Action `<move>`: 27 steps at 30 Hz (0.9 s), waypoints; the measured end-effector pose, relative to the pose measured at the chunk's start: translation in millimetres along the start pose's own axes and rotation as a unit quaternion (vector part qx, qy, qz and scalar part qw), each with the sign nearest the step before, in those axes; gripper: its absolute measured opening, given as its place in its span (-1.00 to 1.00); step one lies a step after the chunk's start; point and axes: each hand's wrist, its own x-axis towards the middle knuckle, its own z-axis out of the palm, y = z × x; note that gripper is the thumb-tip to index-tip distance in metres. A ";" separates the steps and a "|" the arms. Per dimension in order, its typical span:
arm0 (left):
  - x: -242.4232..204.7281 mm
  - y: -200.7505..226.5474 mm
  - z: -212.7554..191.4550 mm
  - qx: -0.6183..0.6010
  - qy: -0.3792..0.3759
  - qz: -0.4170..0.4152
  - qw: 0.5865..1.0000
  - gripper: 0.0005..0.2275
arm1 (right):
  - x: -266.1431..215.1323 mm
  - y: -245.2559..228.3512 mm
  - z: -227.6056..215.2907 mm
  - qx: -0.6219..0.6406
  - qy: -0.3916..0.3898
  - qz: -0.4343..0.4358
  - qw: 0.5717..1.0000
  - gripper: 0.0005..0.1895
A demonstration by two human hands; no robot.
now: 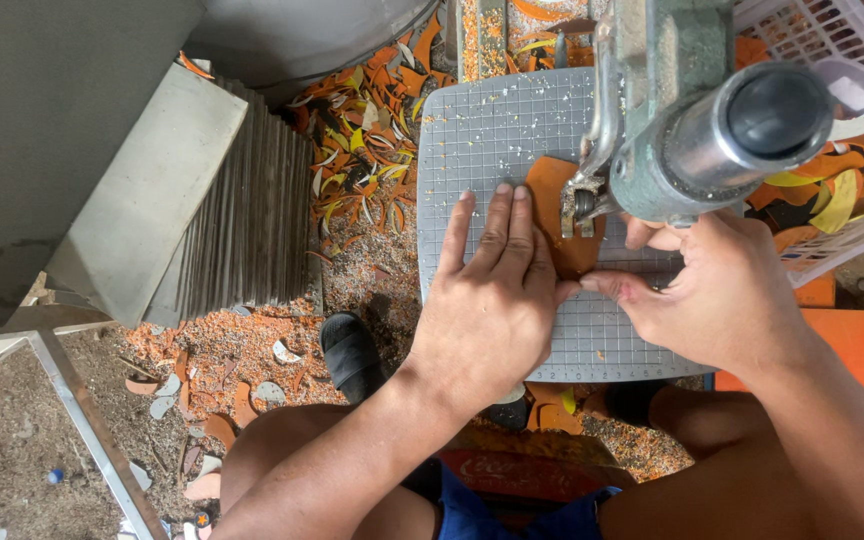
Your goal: The person uses a vertical spindle sander to shape the edges of several small, colorful foam pieces. They guide each piece against the rotating spindle, then place the finished pieces into a nearby white basket.
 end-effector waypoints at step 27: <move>22.3 -48.6 -2.6 -0.064 -0.044 0.095 0.992 -0.64 | -11.2 -7.1 35.0 -0.012 0.179 -0.023 0.984 -0.57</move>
